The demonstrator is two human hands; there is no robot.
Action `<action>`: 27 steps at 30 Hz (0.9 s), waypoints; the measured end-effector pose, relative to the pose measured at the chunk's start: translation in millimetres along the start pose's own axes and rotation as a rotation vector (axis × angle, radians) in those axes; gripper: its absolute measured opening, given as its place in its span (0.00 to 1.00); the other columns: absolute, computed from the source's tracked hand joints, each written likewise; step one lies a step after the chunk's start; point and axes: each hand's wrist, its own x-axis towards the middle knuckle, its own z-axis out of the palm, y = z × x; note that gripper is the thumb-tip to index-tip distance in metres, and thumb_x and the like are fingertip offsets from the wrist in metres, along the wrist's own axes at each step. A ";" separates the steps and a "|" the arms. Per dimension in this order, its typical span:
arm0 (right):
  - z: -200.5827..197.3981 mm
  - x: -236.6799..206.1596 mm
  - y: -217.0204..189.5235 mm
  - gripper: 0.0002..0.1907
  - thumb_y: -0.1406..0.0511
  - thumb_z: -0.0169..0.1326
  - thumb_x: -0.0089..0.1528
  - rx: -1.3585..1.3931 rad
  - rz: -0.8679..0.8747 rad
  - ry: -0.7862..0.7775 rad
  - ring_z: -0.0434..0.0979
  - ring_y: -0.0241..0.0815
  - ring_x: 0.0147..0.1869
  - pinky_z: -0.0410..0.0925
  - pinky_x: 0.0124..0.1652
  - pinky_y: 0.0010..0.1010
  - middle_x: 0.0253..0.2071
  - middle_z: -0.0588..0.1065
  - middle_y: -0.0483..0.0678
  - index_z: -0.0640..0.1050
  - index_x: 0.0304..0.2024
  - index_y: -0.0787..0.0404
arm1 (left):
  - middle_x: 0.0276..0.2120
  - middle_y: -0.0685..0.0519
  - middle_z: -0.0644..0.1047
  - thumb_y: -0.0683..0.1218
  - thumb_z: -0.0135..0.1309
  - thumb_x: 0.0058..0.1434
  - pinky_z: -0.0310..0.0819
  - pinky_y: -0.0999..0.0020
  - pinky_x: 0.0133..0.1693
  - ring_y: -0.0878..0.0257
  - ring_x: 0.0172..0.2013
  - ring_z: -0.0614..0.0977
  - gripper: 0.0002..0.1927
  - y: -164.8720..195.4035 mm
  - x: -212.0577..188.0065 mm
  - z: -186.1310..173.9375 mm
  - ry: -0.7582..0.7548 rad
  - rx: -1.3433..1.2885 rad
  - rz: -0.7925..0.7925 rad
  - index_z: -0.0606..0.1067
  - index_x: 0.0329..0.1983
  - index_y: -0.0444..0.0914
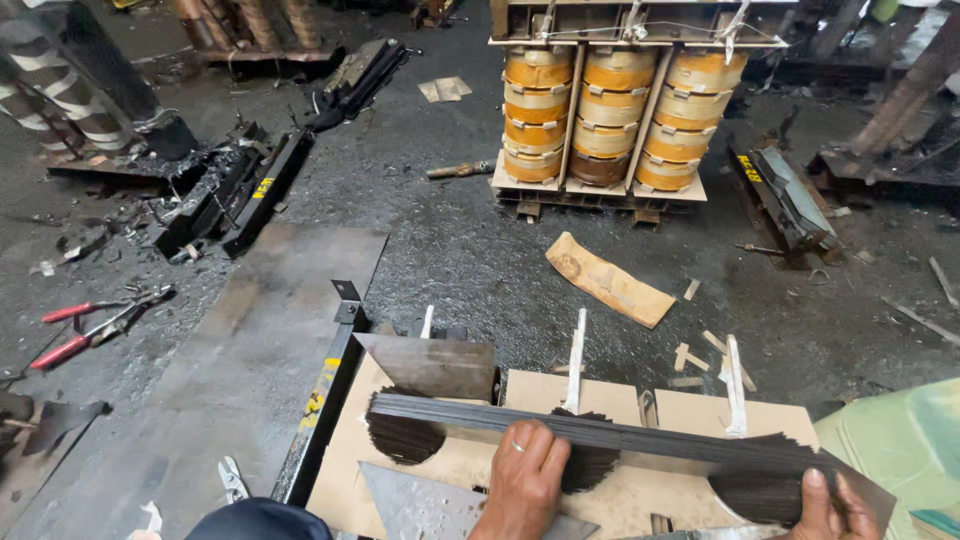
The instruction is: The person trims the ends of a bundle of thin metal rods using a knife and a metal guide. They repeatedly align the rods, cut the protruding ends, and adjust the bundle to ensure even trimming.
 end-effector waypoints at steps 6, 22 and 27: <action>-21.4 -17.7 15.9 0.17 0.77 0.59 0.64 0.446 0.307 0.053 0.79 0.40 0.53 0.73 0.57 0.29 0.52 0.78 0.51 0.77 0.55 0.69 | 0.33 0.44 0.72 0.38 0.57 0.52 0.72 0.54 0.42 0.48 0.40 0.78 0.10 12.5 -7.8 9.2 -0.027 0.038 0.031 0.75 0.38 0.31; -41.6 -17.0 38.4 0.11 0.77 0.62 0.61 0.486 0.337 0.083 0.78 0.36 0.47 0.73 0.51 0.25 0.45 0.79 0.50 0.77 0.45 0.67 | 0.29 0.46 0.71 0.31 0.60 0.53 0.76 0.54 0.45 0.50 0.40 0.79 0.08 23.5 -8.5 12.6 0.039 0.091 0.024 0.78 0.37 0.29; -38.6 -17.4 45.4 0.12 0.78 0.63 0.62 0.468 0.277 0.100 0.77 0.35 0.48 0.72 0.52 0.24 0.46 0.78 0.50 0.77 0.46 0.67 | 0.31 0.46 0.74 0.32 0.58 0.53 0.76 0.55 0.47 0.51 0.42 0.79 0.09 20.9 -7.3 13.5 0.021 0.109 0.079 0.79 0.38 0.29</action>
